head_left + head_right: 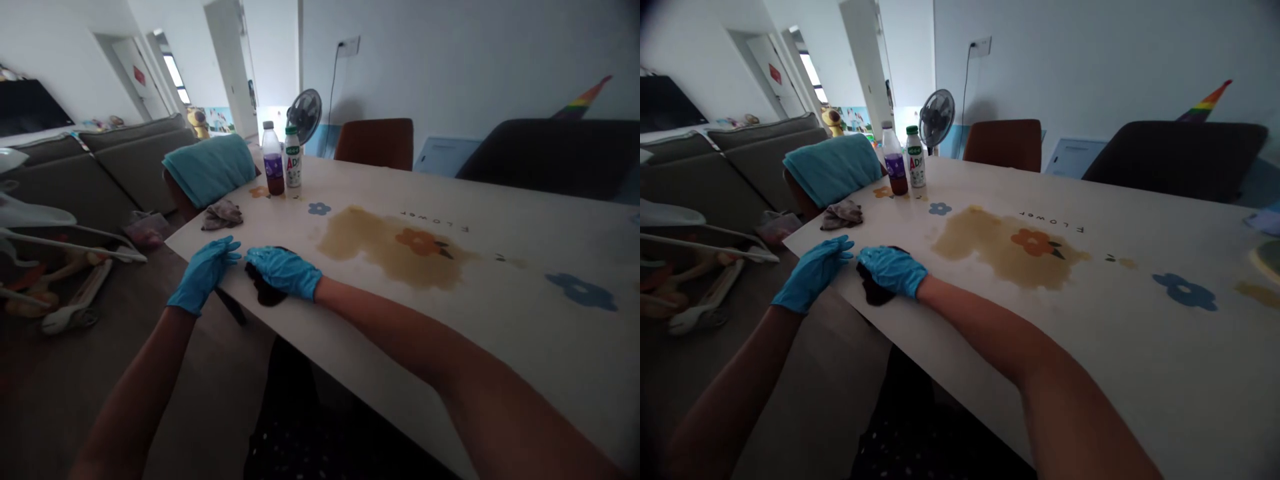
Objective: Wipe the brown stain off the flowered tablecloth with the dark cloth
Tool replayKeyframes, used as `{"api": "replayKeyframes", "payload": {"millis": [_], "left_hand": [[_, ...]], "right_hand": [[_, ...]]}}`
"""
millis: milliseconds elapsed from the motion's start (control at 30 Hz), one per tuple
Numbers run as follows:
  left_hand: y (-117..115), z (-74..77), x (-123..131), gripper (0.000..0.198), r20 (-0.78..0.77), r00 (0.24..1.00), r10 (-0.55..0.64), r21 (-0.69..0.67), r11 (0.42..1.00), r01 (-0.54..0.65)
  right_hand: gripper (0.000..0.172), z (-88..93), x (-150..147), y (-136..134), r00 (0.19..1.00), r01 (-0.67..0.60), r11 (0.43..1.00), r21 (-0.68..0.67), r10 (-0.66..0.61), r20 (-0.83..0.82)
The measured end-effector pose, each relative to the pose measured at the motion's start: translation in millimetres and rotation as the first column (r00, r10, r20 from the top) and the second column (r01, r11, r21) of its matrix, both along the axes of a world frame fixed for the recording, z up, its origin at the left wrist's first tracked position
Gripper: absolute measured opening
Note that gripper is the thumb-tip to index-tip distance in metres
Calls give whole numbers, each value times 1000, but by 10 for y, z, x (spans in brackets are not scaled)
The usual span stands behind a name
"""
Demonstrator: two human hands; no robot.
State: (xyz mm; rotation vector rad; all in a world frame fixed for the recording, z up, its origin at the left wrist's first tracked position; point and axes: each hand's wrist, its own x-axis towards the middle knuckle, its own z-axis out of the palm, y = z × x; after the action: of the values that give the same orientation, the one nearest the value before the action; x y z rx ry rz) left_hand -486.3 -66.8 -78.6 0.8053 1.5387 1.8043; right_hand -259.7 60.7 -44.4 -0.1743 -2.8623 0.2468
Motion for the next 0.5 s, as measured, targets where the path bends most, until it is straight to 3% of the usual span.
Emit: {"api": "replayKeyframes", "payload": {"millis": [133, 233, 367, 500], "left_hand": [[1, 54, 53, 41, -30, 999, 10, -33, 999, -11], [23, 98, 104, 37, 37, 998, 53, -40, 998, -52], [26, 143, 157, 35, 37, 995, 90, -29, 996, -89], [29, 147, 161, 36, 39, 996, 79, -50, 996, -77]], "right_hand": [[35, 98, -187, 197, 988, 154, 988, 4, -154, -16], [33, 74, -117, 204, 989, 146, 989, 14, -146, 37], [39, -21, 268, 136, 995, 84, 996, -2, -84, 56], [46, -206, 931, 114, 1000, 12, 999, -49, -11, 23]]}}
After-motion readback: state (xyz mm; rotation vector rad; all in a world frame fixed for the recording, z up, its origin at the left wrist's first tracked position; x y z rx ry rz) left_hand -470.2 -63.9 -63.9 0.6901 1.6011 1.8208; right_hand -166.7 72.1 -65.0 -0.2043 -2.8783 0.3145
